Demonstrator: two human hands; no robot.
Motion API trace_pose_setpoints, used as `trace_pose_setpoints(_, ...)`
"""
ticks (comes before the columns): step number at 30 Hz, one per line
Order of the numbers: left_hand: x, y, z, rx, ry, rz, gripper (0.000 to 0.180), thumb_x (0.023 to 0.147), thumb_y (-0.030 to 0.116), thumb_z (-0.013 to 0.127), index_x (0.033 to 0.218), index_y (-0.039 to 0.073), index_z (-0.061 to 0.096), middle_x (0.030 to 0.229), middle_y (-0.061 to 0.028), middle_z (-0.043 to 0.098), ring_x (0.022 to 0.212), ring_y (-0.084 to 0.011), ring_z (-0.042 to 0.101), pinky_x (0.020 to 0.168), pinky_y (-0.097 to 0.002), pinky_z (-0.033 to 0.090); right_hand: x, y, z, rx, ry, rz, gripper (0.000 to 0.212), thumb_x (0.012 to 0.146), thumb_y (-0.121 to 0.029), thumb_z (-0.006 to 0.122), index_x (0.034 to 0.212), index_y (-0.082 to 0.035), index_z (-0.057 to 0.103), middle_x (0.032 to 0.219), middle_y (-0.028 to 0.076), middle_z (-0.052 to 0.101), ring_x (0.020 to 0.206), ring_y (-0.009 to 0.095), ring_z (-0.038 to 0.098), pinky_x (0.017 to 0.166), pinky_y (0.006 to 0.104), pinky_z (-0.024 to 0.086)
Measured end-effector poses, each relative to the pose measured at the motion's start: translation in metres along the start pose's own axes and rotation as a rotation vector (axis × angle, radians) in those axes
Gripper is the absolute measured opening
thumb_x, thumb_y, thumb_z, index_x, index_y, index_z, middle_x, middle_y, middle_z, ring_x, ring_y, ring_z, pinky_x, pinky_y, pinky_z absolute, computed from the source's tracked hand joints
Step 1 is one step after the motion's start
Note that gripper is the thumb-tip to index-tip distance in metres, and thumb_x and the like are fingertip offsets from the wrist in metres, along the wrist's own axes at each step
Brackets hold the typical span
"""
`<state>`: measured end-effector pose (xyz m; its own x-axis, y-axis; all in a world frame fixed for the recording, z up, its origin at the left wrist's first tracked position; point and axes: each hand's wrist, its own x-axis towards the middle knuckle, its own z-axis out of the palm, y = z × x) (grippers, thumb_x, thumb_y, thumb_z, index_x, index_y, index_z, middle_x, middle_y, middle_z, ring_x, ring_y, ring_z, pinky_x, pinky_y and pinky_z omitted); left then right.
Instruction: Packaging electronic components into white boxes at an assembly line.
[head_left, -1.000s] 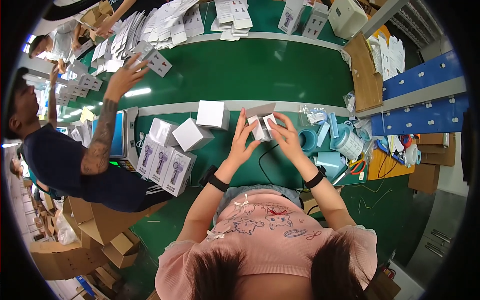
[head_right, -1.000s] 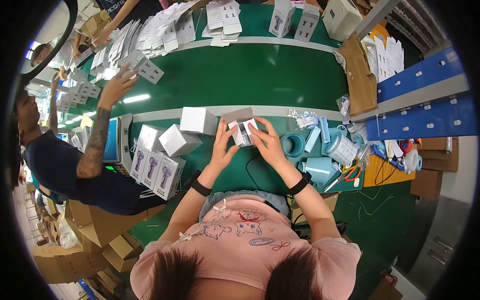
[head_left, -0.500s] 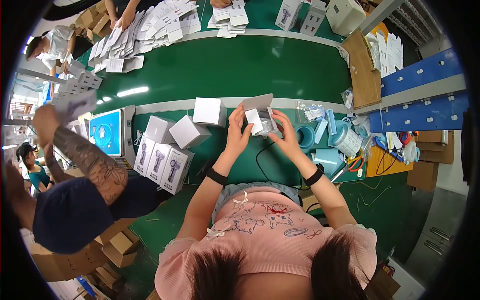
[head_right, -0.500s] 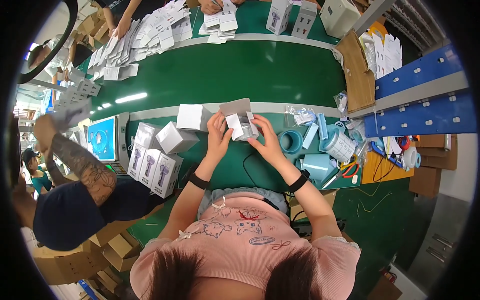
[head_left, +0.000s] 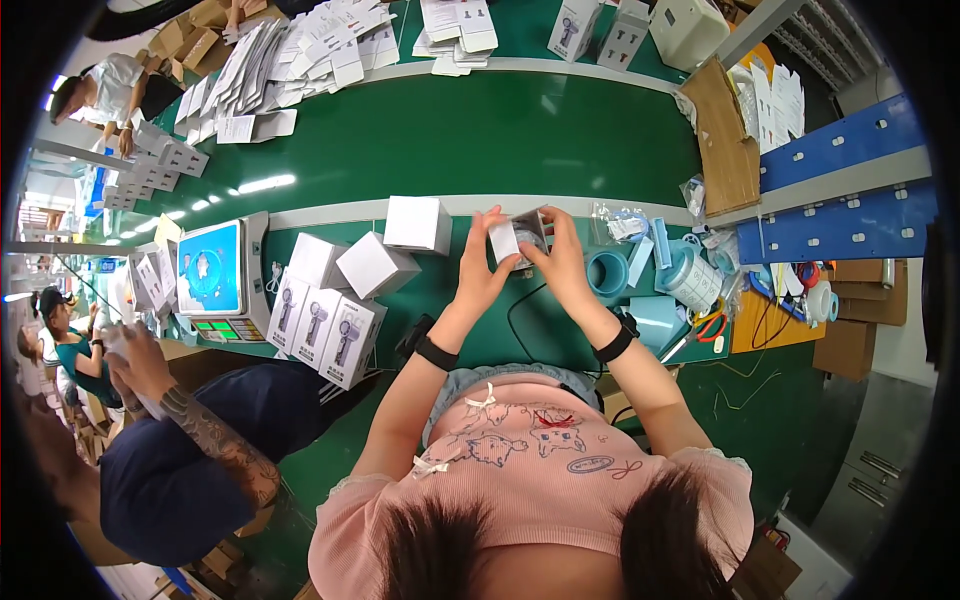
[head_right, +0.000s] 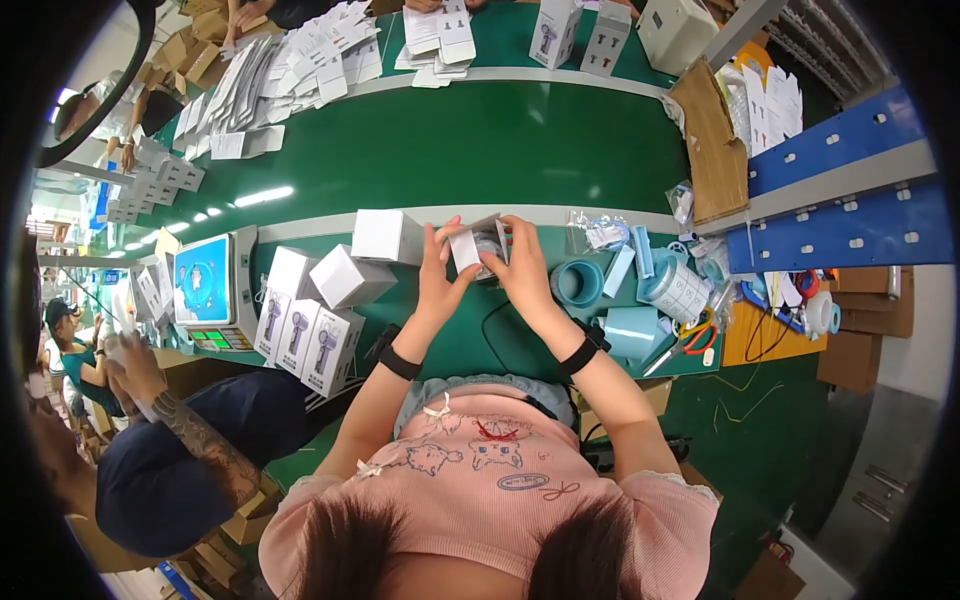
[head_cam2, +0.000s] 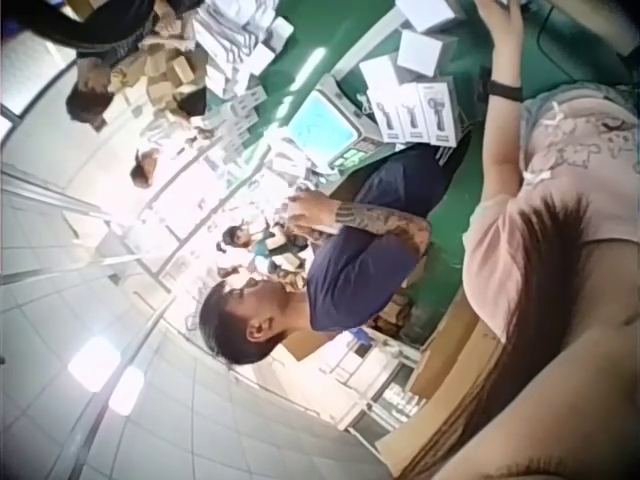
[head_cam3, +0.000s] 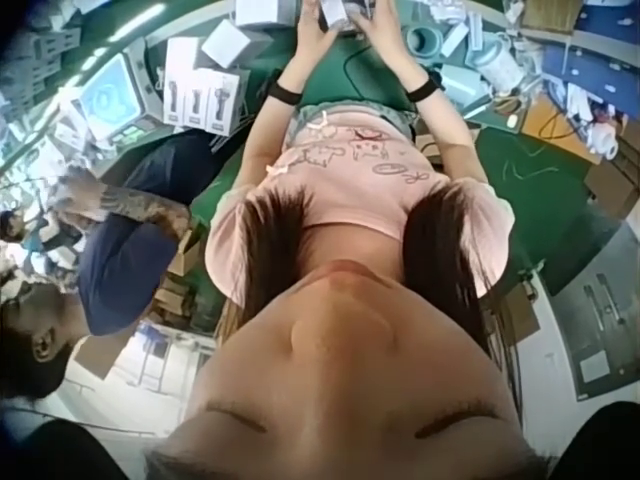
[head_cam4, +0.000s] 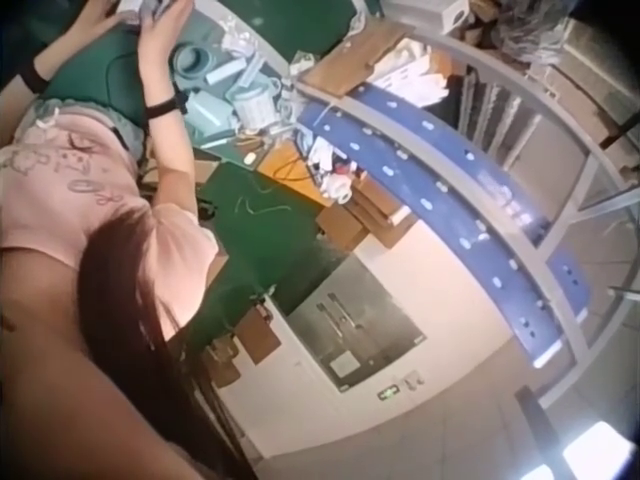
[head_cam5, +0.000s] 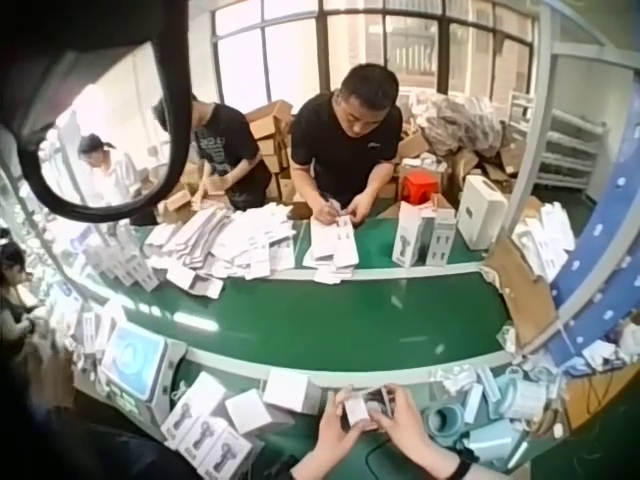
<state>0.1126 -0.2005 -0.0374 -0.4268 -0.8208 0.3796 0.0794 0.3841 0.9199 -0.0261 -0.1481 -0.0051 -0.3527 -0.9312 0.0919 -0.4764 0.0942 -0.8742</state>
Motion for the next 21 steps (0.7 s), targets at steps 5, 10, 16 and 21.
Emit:
trace_pose_setpoints(5,0.003,-0.007,-0.009,0.093,-0.009,0.334,0.047,0.074,0.002,0.065,0.117,0.007,0.046,0.126,-0.0164,0.044,0.122,-0.0399,0.039,0.098,-0.0426,0.036,-0.01,0.004,-0.021,0.305,-0.176,0.043,0.051,0.074,-0.008,0.065,0.12,-0.002,0.044,0.121,0.015,0.042,0.111,0.031,0.046,0.09,0.0385,0.043)
trace_pose_setpoints(10,0.002,0.015,-0.014,0.073,-0.131,0.317,0.033,0.074,0.002,0.064,0.105,0.006,0.052,0.128,-0.0164,0.044,0.124,-0.039,0.037,0.097,-0.0418,0.037,-0.021,0.034,-0.021,0.004,-0.216,-0.278,0.043,0.078,-0.005,0.06,0.119,-0.002,0.048,0.133,0.014,0.035,0.123,0.029,0.038,0.096,0.0391,0.039)
trace_pose_setpoints(16,-0.005,0.027,-0.017,0.348,-0.169,0.194,0.038,0.071,0.006,0.068,0.106,0.003,0.055,0.129,-0.0146,0.045,0.124,-0.0358,0.038,0.096,-0.0406,0.039,-0.012,0.024,-0.019,0.003,-0.223,-0.351,0.037,0.08,-0.008,0.06,0.116,-0.003,0.053,0.137,0.013,0.034,0.124,0.028,0.038,0.098,0.0387,0.038)
trace_pose_setpoints(21,0.003,0.026,-0.024,0.545,-0.264,0.218,0.052,0.068,0.01,0.071,0.116,0.002,0.052,0.129,-0.0138,0.045,0.122,-0.0333,0.039,0.096,-0.0413,0.038,-0.01,0.027,-0.031,0.591,-0.329,-0.121,0.051,0.076,-0.006,0.063,0.124,-0.006,0.043,0.137,0.012,0.033,0.125,0.027,0.036,0.101,0.0399,0.036)
